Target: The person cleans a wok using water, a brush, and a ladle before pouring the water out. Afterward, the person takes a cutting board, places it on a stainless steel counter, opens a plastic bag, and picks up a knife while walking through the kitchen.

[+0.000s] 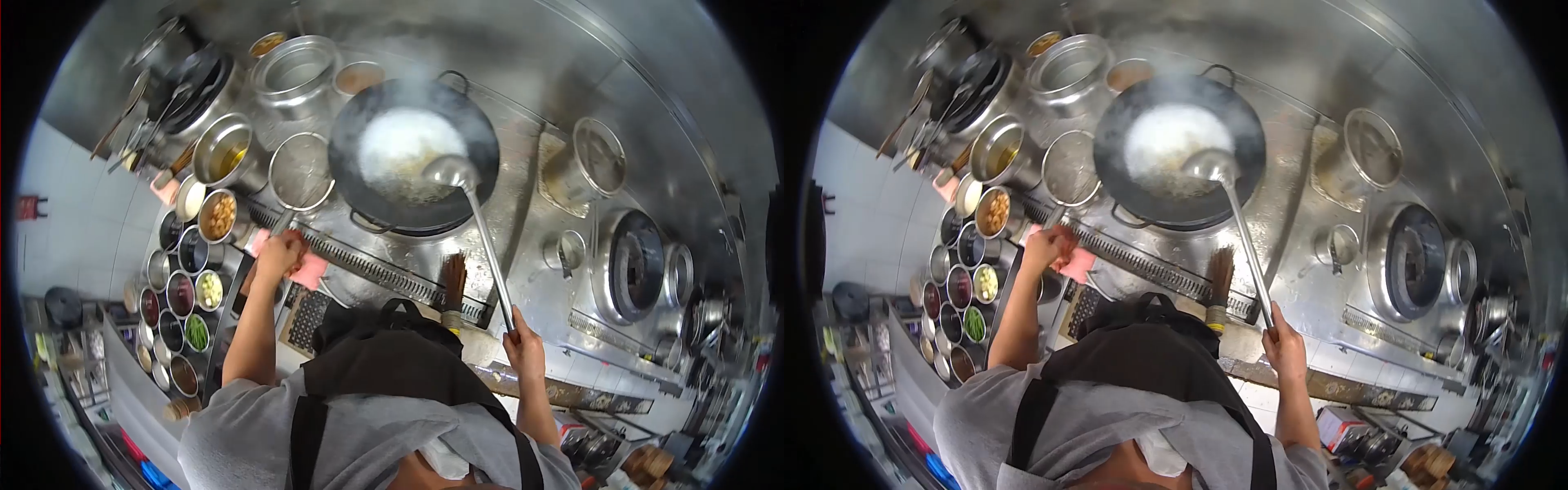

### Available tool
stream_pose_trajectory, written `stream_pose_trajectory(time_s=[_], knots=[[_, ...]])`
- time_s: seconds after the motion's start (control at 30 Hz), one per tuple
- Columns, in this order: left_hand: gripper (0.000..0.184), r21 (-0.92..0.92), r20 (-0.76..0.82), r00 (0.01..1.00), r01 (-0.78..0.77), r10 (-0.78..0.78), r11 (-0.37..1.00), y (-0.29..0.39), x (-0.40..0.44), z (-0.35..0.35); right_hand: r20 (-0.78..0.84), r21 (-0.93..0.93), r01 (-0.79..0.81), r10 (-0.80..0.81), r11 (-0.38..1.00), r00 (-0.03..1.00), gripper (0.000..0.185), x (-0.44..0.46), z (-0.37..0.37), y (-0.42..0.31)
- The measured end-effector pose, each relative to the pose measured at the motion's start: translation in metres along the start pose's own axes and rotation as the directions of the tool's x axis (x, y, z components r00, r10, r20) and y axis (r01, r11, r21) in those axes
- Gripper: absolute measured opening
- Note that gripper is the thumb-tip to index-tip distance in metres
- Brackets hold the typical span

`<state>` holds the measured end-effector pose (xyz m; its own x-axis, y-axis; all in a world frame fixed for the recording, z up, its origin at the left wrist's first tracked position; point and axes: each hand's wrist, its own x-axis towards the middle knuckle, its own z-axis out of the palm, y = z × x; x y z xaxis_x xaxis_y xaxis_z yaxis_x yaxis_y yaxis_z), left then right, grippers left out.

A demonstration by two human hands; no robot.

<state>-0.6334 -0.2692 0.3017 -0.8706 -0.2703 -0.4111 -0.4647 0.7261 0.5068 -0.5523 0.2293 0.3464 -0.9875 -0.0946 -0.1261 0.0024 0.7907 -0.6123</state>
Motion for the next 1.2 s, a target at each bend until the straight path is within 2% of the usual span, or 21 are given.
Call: stream_pose_trajectory(time_s=[0.07, 0.1, 0.2, 0.27, 0.33, 0.37, 0.4, 0.47, 0.5, 0.6, 0.63, 0.67, 0.73, 0.8, 0.83, 0.87, 0.93, 1.0, 1.1, 1.13, 1.2], knots=[[0.049, 0.246, -0.210, 0.976, 0.109, -0.057, 0.963, -0.066, 0.005, 0.021, 0.067, -0.071, 0.089, -0.084, 0.994, 0.994, 0.059, 0.011, 0.008, 0.007], [0.059, 0.178, -0.113, 0.977, 0.201, -0.182, 0.963, -0.062, -0.004, 0.016, 0.110, -0.134, 0.165, -0.151, 0.977, 0.982, 0.059, 0.018, 0.016, 0.009], [0.068, 0.140, -0.279, 0.956, 0.137, -0.093, 0.981, -0.122, 0.017, 0.063, 0.119, -0.146, 0.265, -0.249, 0.953, 0.961, 0.059, 0.048, 0.041, 0.003], [0.069, 0.222, -0.324, 0.946, 0.078, -0.002, 0.972, -0.117, 0.018, 0.067, 0.129, -0.159, 0.239, -0.220, 0.958, 0.967, 0.055, 0.072, 0.057, -0.019], [0.060, -0.320, -0.273, 0.924, 0.174, -0.267, 0.931, -0.125, 0.040, 0.074, 0.081, -0.184, 0.253, -0.242, 0.950, 0.967, 0.054, 0.099, 0.081, -0.029], [0.050, -0.411, -0.103, 0.899, 0.351, -0.425, 0.841, -0.109, 0.040, 0.064, 0.060, -0.218, 0.261, -0.254, 0.941, 0.965, 0.053, 0.112, 0.091, -0.034], [0.050, -0.412, -0.108, 0.905, 0.336, -0.412, 0.847, -0.112, 0.046, 0.066, 0.045, -0.221, 0.258, -0.255, 0.940, 0.966, 0.053, 0.126, 0.101, -0.036], [0.043, -0.218, -0.121, 0.930, 0.315, -0.346, 0.924, -0.127, 0.062, 0.080, -0.034, -0.264, 0.254, -0.272, 0.930, 0.962, 0.052, 0.150, 0.110, -0.040], [0.046, -0.095, -0.206, 0.943, 0.247, -0.262, 0.964, -0.124, 0.060, 0.083, -0.050, -0.264, 0.249, -0.271, 0.932, 0.961, 0.052, 0.160, 0.106, -0.043], [0.049, -0.007, -0.225, 0.960, 0.172, -0.169, 0.985, -0.099, 0.042, 0.077, -0.083, -0.361, 0.127, -0.167, 0.924, 0.982, 0.050, 0.178, 0.089, -0.046], [0.052, -0.332, 0.035, 0.955, 0.289, -0.295, 0.898, -0.080, 0.030, 0.068, -0.078, -0.374, 0.080, -0.117, 0.924, 0.990, 0.049, 0.180, 0.078, -0.041], [0.052, -0.321, 0.035, 0.956, 0.287, -0.291, 0.902, -0.087, 0.032, 0.075, -0.071, -0.385, 0.033, -0.065, 0.922, 0.995, 0.048, 0.178, 0.068, -0.035], [0.051, -0.125, -0.243, 0.965, 0.070, -0.099, 0.990, -0.109, 0.040, 0.101, -0.145, -0.391, 0.091, -0.159, 0.916, 0.977, 0.048, 0.164, 0.048, -0.015], [0.046, -0.111, -0.262, 0.961, 0.057, -0.085, 0.992, -0.098, 0.024, 0.091, -0.093, -0.397, 0.046, -0.090, 0.917, 0.992, 0.049, 0.139, 0.019, 0.001], [0.042, -0.493, -0.183, 0.976, 0.011, -0.116, 0.870, -0.094, 0.018, 0.085, -0.093, -0.368, 0.081, -0.123, 0.926, 0.988, 0.050, 0.123, 0.004, 0.010], [0.037, -0.797, -0.098, 0.988, -0.008, -0.116, 0.604, -0.093, 0.015, 0.084, -0.095, -0.339, 0.118, -0.158, 0.933, 0.983, 0.051, 0.105, -0.010, 0.016], [0.028, -0.955, 0.049, 0.998, 0.061, -0.049, 0.289, -0.083, 0.002, 0.066, -0.047, -0.306, 0.108, -0.129, 0.946, 0.991, 0.052, 0.070, -0.034, 0.014], [0.024, -0.996, 0.091, 0.996, 0.091, -0.016, -0.019, -0.054, -0.013, 0.049, 0.009, -0.298, 0.090, -0.091, 0.950, 0.996, 0.052, 0.040, -0.045, 0.009], [0.021, -0.996, 0.084, 0.996, 0.084, 0.036, -0.001, -0.019, -0.007, 0.045, 0.102, -0.274, 0.098, -0.072, 0.957, 0.992, 0.053, 0.012, -0.034, 0.007], [0.015, -0.980, 0.172, 0.985, 0.168, 0.028, 0.108, -0.015, 0.005, 0.047, 0.139, -0.263, 0.122, -0.087, 0.957, 0.986, 0.053, 0.005, -0.026, 0.004], [0.017, -0.955, 0.168, 0.985, 0.173, -0.038, 0.240, 0.015, 0.019, 0.050, 0.138, -0.196, 0.165, -0.139, 0.967, 0.981, 0.055, 0.001, -0.001, 0.003]])
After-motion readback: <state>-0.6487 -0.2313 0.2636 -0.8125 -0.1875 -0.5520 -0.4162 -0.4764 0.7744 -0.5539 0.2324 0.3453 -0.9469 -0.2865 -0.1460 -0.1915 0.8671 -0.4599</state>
